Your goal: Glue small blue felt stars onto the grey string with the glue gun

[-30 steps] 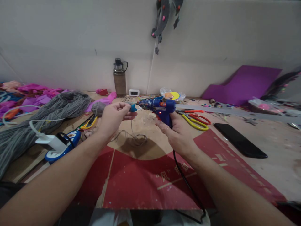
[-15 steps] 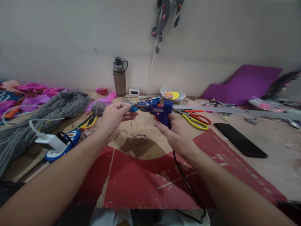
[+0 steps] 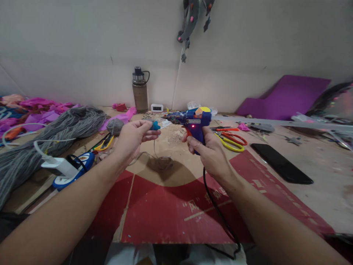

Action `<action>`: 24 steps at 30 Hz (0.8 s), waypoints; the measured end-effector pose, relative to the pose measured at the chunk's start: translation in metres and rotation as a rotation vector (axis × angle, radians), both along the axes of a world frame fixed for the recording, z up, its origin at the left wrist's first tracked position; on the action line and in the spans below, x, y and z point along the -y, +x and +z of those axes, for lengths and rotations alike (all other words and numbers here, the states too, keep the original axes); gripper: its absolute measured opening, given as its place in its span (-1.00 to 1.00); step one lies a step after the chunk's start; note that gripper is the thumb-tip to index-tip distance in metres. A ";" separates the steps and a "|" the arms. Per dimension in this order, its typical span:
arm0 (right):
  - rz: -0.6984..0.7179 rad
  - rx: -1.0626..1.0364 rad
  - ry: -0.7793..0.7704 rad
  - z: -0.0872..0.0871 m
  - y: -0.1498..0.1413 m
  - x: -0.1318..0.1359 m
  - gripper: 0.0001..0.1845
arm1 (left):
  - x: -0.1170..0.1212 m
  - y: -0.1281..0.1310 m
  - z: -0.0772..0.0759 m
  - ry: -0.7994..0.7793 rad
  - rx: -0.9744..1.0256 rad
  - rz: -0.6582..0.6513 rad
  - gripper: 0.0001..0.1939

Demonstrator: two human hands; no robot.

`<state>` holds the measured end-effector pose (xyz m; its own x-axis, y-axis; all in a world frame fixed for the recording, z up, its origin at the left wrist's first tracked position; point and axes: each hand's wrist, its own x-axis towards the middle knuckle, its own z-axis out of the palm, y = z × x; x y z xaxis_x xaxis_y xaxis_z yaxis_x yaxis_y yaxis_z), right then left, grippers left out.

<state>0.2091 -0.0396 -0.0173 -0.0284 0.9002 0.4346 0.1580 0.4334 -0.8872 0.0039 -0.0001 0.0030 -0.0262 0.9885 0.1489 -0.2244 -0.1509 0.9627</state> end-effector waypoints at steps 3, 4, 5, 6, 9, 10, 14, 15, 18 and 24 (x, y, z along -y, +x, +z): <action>0.006 -0.142 -0.088 -0.004 0.002 -0.009 -0.73 | -0.002 0.000 -0.001 -0.015 0.014 0.017 -0.86; 0.008 -0.180 -0.136 -0.005 0.003 -0.013 -0.70 | -0.002 0.000 -0.001 -0.014 0.014 0.021 -0.86; 0.009 -0.206 -0.191 -0.007 0.003 -0.016 -0.68 | -0.002 0.000 -0.002 -0.009 0.011 0.023 -0.86; 0.004 -0.218 -0.252 -0.009 0.003 -0.020 -0.69 | -0.001 -0.001 -0.002 -0.001 0.005 0.020 -0.85; -0.022 -0.166 -0.443 -0.016 0.007 -0.033 -0.79 | 0.001 -0.001 -0.001 0.022 -0.041 0.013 -0.85; -0.038 -0.105 -0.485 -0.018 0.010 -0.037 -0.83 | 0.001 -0.001 0.000 0.030 -0.062 0.021 -0.84; -0.167 0.285 -0.423 -0.023 0.030 -0.048 -0.74 | 0.004 -0.001 0.003 0.056 -0.097 0.075 -0.82; -0.223 0.377 -0.360 -0.022 0.034 -0.047 -0.68 | 0.004 -0.001 0.003 0.056 -0.094 0.084 -0.82; -0.498 0.712 -0.047 -0.010 0.032 -0.032 -0.60 | 0.004 0.000 0.002 0.052 -0.085 0.090 -0.83; -0.175 0.300 0.120 0.010 -0.040 -0.008 -0.68 | 0.003 0.005 -0.004 0.085 -0.010 -0.006 -0.80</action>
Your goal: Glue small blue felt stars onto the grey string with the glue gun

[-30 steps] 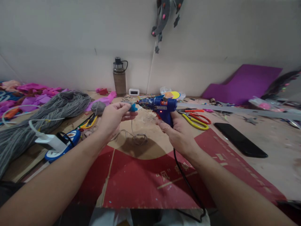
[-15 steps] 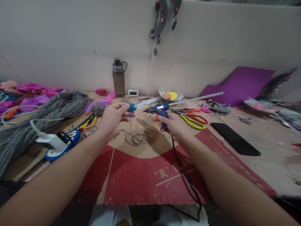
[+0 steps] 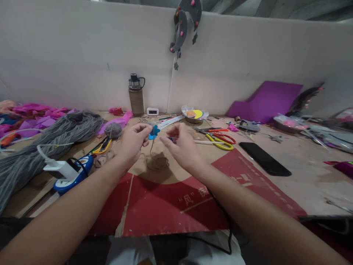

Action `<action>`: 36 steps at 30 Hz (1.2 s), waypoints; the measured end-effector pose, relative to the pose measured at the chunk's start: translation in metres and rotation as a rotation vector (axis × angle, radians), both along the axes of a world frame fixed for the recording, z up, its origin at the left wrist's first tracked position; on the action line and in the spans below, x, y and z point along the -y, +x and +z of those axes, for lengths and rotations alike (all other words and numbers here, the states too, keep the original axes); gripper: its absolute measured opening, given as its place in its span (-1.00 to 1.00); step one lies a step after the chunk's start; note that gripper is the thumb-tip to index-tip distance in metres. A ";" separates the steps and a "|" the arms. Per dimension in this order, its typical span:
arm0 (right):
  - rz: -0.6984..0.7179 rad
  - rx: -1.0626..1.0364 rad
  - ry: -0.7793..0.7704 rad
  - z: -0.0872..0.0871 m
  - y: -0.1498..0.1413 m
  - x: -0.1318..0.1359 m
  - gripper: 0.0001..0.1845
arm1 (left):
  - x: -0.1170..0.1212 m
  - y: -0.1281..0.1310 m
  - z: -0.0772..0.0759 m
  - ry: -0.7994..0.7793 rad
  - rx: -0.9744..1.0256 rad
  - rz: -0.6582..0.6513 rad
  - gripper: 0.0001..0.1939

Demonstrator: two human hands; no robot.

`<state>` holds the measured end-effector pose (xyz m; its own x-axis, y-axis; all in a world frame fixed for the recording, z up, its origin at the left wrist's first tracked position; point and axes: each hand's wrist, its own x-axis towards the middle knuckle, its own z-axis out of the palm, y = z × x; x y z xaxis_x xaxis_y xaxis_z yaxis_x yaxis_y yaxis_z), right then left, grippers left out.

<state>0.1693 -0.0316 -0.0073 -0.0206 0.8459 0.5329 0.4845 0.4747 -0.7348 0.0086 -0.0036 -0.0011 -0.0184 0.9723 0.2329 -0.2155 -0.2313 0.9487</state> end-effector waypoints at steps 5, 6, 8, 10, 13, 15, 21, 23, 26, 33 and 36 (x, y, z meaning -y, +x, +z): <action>0.163 -0.341 -0.266 -0.012 -0.037 -0.014 -0.49 | -0.003 0.000 -0.004 0.012 -0.031 0.006 -0.84; 0.176 -0.378 -0.271 -0.015 -0.038 -0.015 -0.50 | -0.004 0.000 -0.005 0.014 -0.036 0.008 -0.84; 0.182 -0.381 -0.218 -0.019 -0.038 -0.015 -0.57 | -0.005 -0.001 -0.006 0.010 -0.040 0.003 -0.83; 0.155 -0.296 -0.097 -0.021 -0.035 -0.012 -0.65 | -0.005 -0.001 -0.005 -0.007 -0.028 -0.006 -0.83; 0.085 -0.107 0.093 -0.020 -0.030 -0.009 -0.76 | -0.003 0.002 -0.003 -0.053 0.019 -0.008 -0.85; 0.047 -0.022 0.167 -0.020 -0.027 -0.009 -0.81 | -0.001 0.004 -0.001 -0.086 0.060 -0.001 -0.86; 0.021 0.077 0.238 -0.019 -0.020 -0.008 -0.77 | 0.003 0.006 0.003 -0.127 0.107 -0.032 -0.90; 0.034 0.080 0.248 -0.019 -0.019 -0.008 -0.75 | 0.003 0.006 0.003 -0.126 0.124 -0.053 -0.92; 0.047 0.085 0.249 -0.017 -0.018 -0.007 -0.73 | 0.001 0.004 0.002 -0.135 0.143 -0.069 -0.95; 0.049 0.111 0.259 -0.018 -0.017 -0.006 -0.71 | -0.002 0.002 0.000 -0.147 0.192 -0.127 -0.98; 0.042 0.139 0.269 -0.018 -0.016 -0.006 -0.71 | -0.002 0.001 0.000 -0.149 0.170 -0.132 -0.97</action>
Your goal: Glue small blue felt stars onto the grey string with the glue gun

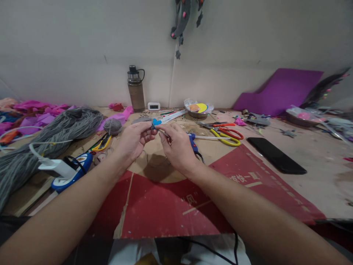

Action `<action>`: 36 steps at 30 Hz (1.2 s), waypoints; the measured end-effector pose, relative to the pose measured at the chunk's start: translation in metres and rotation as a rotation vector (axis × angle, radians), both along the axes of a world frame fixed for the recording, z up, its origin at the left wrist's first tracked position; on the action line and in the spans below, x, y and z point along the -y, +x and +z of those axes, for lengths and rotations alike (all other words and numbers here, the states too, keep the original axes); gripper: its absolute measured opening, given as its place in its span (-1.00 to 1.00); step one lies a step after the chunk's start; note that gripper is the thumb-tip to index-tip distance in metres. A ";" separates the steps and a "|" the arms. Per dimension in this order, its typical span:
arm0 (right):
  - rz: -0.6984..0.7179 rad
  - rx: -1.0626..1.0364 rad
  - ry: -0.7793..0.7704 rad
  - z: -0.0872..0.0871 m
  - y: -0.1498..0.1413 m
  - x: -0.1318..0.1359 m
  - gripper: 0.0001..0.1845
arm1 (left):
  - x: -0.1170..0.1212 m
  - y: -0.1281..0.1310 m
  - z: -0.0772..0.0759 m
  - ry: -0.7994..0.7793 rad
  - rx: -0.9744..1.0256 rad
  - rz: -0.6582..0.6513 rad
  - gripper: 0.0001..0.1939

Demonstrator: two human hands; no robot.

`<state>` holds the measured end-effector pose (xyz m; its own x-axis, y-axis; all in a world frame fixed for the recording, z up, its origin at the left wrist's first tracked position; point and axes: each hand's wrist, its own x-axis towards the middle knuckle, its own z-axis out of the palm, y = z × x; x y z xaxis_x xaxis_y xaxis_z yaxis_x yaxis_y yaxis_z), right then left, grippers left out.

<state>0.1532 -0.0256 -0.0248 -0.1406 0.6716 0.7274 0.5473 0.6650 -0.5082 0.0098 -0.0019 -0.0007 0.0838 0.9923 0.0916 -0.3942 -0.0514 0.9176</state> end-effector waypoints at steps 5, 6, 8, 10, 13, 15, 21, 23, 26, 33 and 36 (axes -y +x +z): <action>-0.021 0.028 0.005 0.001 0.002 0.000 -0.72 | -0.001 0.000 0.000 0.014 -0.041 0.007 -0.96; -0.020 0.031 0.010 0.001 0.002 -0.001 -0.72 | -0.001 0.000 0.000 0.018 -0.046 0.010 -0.95; -0.015 0.037 0.023 0.000 0.002 -0.001 -0.73 | -0.002 0.000 -0.001 0.027 -0.056 0.021 -0.93; -0.010 0.045 0.037 -0.001 0.002 -0.002 -0.73 | -0.003 -0.001 -0.001 0.037 -0.066 0.028 -0.92; -0.009 0.053 0.053 -0.002 0.002 -0.003 -0.74 | -0.004 -0.001 -0.002 0.041 -0.079 0.036 -0.91; -0.011 0.057 0.057 -0.003 0.002 -0.004 -0.75 | -0.004 -0.001 -0.002 0.040 -0.087 0.049 -0.90; -0.057 0.057 0.085 0.004 0.008 -0.006 -0.87 | 0.000 0.000 0.000 0.083 -0.214 0.101 -0.88; -0.080 0.040 0.097 0.008 0.011 -0.008 -0.91 | 0.001 0.000 -0.001 0.117 -0.295 0.104 -0.88; -0.106 0.031 0.102 0.013 0.015 -0.009 -0.94 | 0.001 -0.002 -0.005 0.176 -0.416 0.095 -0.88; -0.139 0.028 0.069 0.016 0.018 -0.010 -0.91 | 0.003 -0.002 -0.007 0.259 -0.545 0.078 -0.89; -0.148 0.046 0.048 0.017 0.019 -0.010 -0.89 | 0.006 -0.001 -0.004 0.266 -0.595 0.068 -0.88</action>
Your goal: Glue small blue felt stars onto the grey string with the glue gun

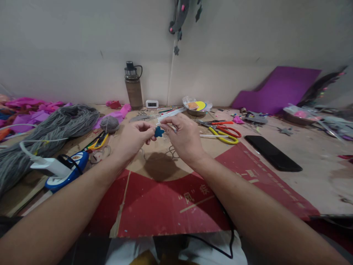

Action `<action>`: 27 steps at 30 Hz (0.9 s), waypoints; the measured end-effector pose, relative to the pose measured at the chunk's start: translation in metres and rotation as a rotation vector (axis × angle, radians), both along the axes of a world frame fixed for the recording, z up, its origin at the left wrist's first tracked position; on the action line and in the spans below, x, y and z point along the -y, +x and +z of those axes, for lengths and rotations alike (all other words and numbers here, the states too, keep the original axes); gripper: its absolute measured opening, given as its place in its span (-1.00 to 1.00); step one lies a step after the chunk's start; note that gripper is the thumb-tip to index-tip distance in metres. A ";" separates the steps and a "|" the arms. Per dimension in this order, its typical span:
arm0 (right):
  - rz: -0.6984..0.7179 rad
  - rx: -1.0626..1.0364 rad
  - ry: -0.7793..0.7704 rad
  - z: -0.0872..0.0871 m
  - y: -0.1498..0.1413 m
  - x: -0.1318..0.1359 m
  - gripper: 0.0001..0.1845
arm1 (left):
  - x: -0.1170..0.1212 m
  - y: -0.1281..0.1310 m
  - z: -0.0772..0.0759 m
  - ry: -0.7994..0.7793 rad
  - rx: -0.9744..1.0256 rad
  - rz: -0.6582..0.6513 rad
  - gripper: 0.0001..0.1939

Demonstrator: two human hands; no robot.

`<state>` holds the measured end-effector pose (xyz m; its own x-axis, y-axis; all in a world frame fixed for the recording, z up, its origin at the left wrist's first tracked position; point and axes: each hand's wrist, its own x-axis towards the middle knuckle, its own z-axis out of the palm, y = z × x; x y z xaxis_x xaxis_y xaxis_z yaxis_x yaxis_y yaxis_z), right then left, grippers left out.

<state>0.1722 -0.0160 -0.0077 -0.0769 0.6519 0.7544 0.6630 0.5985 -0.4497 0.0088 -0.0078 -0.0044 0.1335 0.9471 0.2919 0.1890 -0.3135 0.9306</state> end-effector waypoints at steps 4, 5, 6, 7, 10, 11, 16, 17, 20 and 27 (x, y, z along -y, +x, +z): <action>0.015 0.026 -0.042 0.001 0.001 0.000 -0.87 | 0.004 0.001 0.005 0.004 -0.077 0.045 -0.90; 0.022 0.025 -0.051 0.001 0.002 -0.001 -0.87 | 0.005 0.002 0.006 0.004 -0.098 0.059 -0.90; 0.027 0.019 -0.060 0.002 0.002 -0.001 -0.87 | 0.006 0.002 0.007 0.005 -0.114 0.070 -0.91; 0.032 0.010 -0.068 0.002 0.002 -0.001 -0.87 | 0.007 0.002 0.008 0.006 -0.129 0.077 -0.92; 0.052 -0.018 -0.104 0.002 0.003 -0.002 -0.87 | 0.008 0.002 0.010 0.031 -0.175 0.099 -0.92; 0.058 -0.026 -0.115 0.001 0.003 -0.002 -0.87 | 0.008 0.002 0.010 0.043 -0.194 0.107 -0.91; 0.076 -0.057 -0.168 0.002 0.003 -0.004 -0.88 | 0.006 -0.001 0.010 0.085 -0.266 0.100 -0.89; 0.084 -0.060 -0.183 0.002 0.003 -0.005 -0.88 | 0.005 -0.001 0.010 0.092 -0.272 0.090 -0.88; 0.125 -0.076 -0.251 0.004 0.003 -0.006 -0.88 | 0.004 -0.002 0.009 0.098 -0.282 0.065 -0.87; 0.364 -0.205 -0.515 0.005 0.006 -0.009 -0.91 | 0.001 -0.006 0.010 0.108 -0.306 0.000 -0.88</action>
<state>0.1786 -0.0066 -0.0024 -0.2488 0.8925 0.3762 0.3292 0.4432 -0.8338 0.0031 -0.0088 0.0052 0.2303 0.9127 0.3375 0.4547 -0.4076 0.7919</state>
